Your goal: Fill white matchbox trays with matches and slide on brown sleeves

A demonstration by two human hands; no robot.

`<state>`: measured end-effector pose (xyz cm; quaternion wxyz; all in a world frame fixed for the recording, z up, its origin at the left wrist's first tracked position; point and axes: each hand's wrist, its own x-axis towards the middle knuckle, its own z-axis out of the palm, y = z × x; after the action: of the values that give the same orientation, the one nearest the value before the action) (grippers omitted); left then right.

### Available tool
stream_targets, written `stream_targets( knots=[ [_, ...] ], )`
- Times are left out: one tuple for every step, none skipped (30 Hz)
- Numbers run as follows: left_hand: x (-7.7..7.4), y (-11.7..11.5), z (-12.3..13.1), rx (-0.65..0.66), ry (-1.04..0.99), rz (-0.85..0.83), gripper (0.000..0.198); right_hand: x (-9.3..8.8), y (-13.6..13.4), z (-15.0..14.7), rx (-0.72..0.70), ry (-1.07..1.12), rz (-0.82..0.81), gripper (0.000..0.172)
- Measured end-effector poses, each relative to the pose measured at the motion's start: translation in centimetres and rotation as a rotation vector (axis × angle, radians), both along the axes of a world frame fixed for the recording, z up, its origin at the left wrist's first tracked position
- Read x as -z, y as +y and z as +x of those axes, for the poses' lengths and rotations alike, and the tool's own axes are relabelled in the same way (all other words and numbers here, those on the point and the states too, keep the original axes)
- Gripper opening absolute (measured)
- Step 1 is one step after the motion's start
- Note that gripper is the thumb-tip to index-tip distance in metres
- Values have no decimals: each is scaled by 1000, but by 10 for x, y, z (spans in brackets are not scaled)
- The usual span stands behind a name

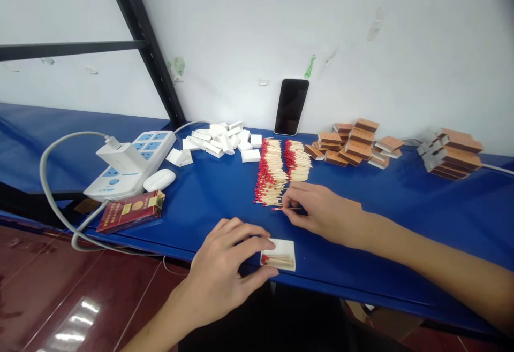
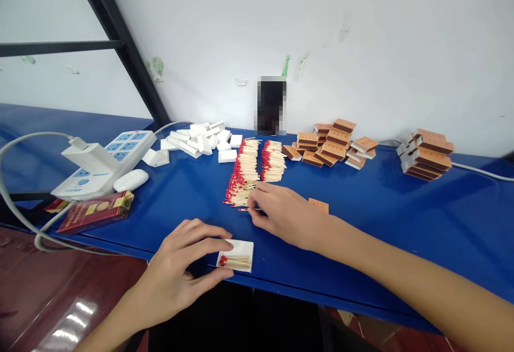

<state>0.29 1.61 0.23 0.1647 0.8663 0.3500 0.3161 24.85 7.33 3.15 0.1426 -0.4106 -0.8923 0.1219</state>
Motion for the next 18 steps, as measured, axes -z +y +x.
stream_targets(
  knots=[
    [-1, 0, 0, 4, 0, -8, 20, 2, 0, -3, -10, -6, 17, 9],
    [-1, 0, -1, 5, 1, -10, 19, 4, 0, -6, -21, -10, 26, 12],
    [-2, 0, -1, 6, 4, -9, 18, 5, 2, -8, -30, -13, 28, 15],
    [-2, 0, -1, 6, 9, -8, 18, 6, 3, -10, -36, -14, 27, 18],
    [-2, -1, -1, 8, 15, -6, 17, 7, 5, -11, -38, -12, 27, 20],
    [-2, -1, -1, 9, 21, -5, 17, 7, 6, -11, -37, -8, 29, 21],
    [-3, -1, -1, 9, 25, -5, 16, 6, 7, -11, -37, -6, 29, 21],
    [-3, -1, -1, 9, 25, -4, 16, 5, 8, -11, -39, -6, 27, 21],
    [-2, -1, -1, 10, 23, -2, 16, 4, 8, -11, -43, -8, 20, 20],
    [-2, -1, -1, 11, 20, 1, 17, 3, 8, -11, -49, -10, 9, 20],
    [-2, -1, -1, 12, 17, 3, 17, 2, 8, -10, -54, -14, -6, 19],
    [-2, -1, -1, 12, 14, 6, 17, 1, 8, -10, -58, -21, -25, 17],
    [-1, -1, -1, 13, 12, 7, 17, -1, 7, -10, -59, -28, -48, 16],
    [-1, -1, -1, 14, 12, 7, 17, -3, 7, -9, -58, -36, -78, 15],
    [-1, -1, -1, 16, 14, 6, 16, -4, 6, -9, -52, -46, -113, 14],
    [-1, -1, -1, 18, 16, 5, 16, -6, 5, -8, -44, -56, -145, 14],
    [-1, 0, -1, 21, 18, 5, 16, -8, 4, -7, -40, -69, -172, 15],
    [-1, 0, -1, 24, 19, 6, 16, -10, 2, -5, -41, -85, -187, 17]
  ],
)
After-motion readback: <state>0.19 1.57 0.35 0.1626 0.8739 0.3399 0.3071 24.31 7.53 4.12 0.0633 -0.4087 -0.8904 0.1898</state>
